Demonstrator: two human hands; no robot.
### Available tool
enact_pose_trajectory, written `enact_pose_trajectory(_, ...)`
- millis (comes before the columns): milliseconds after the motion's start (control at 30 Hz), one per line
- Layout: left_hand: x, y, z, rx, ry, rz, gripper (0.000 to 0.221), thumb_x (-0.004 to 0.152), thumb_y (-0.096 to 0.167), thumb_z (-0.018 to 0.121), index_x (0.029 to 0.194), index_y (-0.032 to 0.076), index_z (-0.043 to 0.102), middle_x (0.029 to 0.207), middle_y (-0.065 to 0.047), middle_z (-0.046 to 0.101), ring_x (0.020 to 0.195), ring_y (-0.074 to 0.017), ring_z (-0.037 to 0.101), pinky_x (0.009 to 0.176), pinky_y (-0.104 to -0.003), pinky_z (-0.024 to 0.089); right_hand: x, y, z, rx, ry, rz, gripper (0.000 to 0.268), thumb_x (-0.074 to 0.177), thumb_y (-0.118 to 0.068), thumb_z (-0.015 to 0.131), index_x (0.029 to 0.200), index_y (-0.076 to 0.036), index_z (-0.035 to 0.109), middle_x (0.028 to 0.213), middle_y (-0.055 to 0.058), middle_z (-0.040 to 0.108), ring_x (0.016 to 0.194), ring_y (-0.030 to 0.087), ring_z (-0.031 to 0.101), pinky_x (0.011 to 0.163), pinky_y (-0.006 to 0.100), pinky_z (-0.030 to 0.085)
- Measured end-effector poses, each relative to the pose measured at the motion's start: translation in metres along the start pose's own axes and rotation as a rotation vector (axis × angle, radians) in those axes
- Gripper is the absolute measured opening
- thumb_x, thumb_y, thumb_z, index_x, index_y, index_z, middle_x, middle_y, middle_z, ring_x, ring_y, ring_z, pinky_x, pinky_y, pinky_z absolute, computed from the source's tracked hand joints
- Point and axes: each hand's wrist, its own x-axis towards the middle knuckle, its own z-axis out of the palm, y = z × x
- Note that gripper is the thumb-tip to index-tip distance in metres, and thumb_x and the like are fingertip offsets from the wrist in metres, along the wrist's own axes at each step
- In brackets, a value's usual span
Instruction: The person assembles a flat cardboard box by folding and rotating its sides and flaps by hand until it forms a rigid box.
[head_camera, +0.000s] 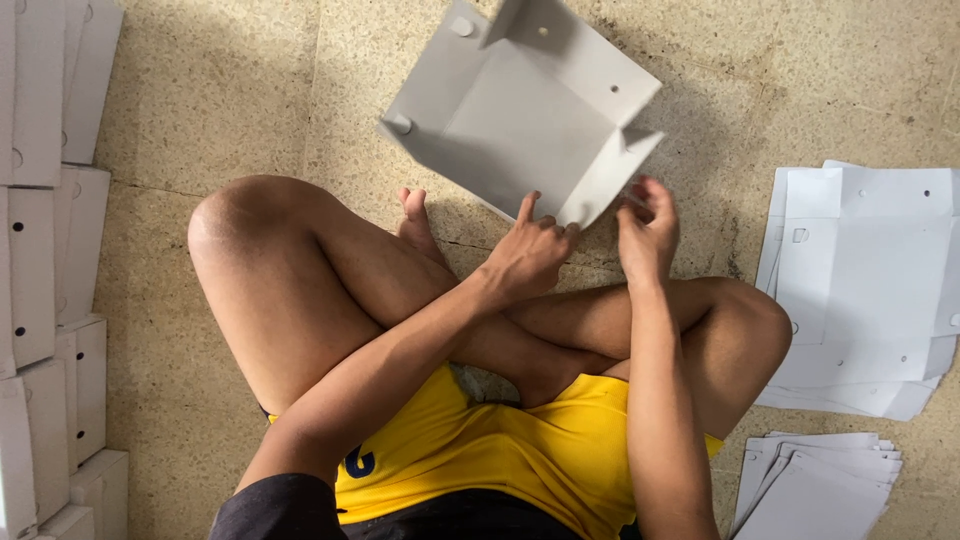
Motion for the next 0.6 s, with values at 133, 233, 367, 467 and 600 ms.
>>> enact_pose_trajectory(133,0.001,0.003,0.005,0.057,0.028,0.056,0.044,0.072,0.003,0.072,0.115,0.000,0.067,0.090,-0.013,0.077,0.094,-0.0235,0.074,0.115,-0.064,0.019,0.023,0.052,-0.001,0.087,0.142,0.009,0.066,0.090,0.003,0.064,0.149,-0.004,0.036,0.135,0.023,0.052,0.120,0.031,0.064,0.098,0.041,0.058)
enact_pose_trajectory(233,0.003,0.006,-0.006,0.171,-0.031,0.011,0.036,0.083,-0.003,0.069,0.118,0.004,0.068,0.098,-0.011,0.077,0.105,-0.0222,0.071,0.119,-0.064,0.017,0.039,0.085,0.000,0.127,0.218,0.015,0.075,0.090,0.002,0.066,0.154,-0.008,0.027,0.139,0.021,0.048,0.120,0.026,0.066,0.100,0.037,0.059)
enact_pose_trajectory(367,0.002,0.003,-0.019,0.282,-0.024,-0.183,0.033,0.091,0.001,0.068,0.122,0.010,0.067,0.137,-0.013,0.057,0.140,-0.0282,0.042,0.123,-0.062,0.015,0.057,0.126,-0.001,0.085,0.253,0.026,0.092,0.085,0.001,0.072,0.158,-0.013,0.019,0.144,0.015,0.044,0.120,0.026,0.065,0.096,0.033,0.062)
enact_pose_trajectory(467,0.003,-0.002,-0.027,0.287,0.029,-0.382,0.028,0.092,0.004,0.066,0.118,0.015,0.070,0.163,-0.020,0.029,0.153,-0.0385,0.018,0.121,-0.064,0.018,0.062,0.132,0.000,0.112,0.263,0.033,0.109,0.077,0.002,0.078,0.161,-0.018,0.011,0.155,0.017,0.033,0.126,0.028,0.057,0.092,0.027,0.061)
enact_pose_trajectory(600,0.006,-0.009,-0.026,-0.080,0.122,-0.651,0.037,0.084,-0.006,0.059,0.117,0.009,0.069,0.157,-0.037,0.019,0.145,-0.0584,0.020,0.110,-0.071,0.033,0.047,0.100,-0.006,0.237,0.217,-0.029,0.118,0.073,0.010,0.080,0.160,-0.020,0.007,0.155,0.019,0.033,0.130,0.035,0.046,0.105,0.035,0.061)
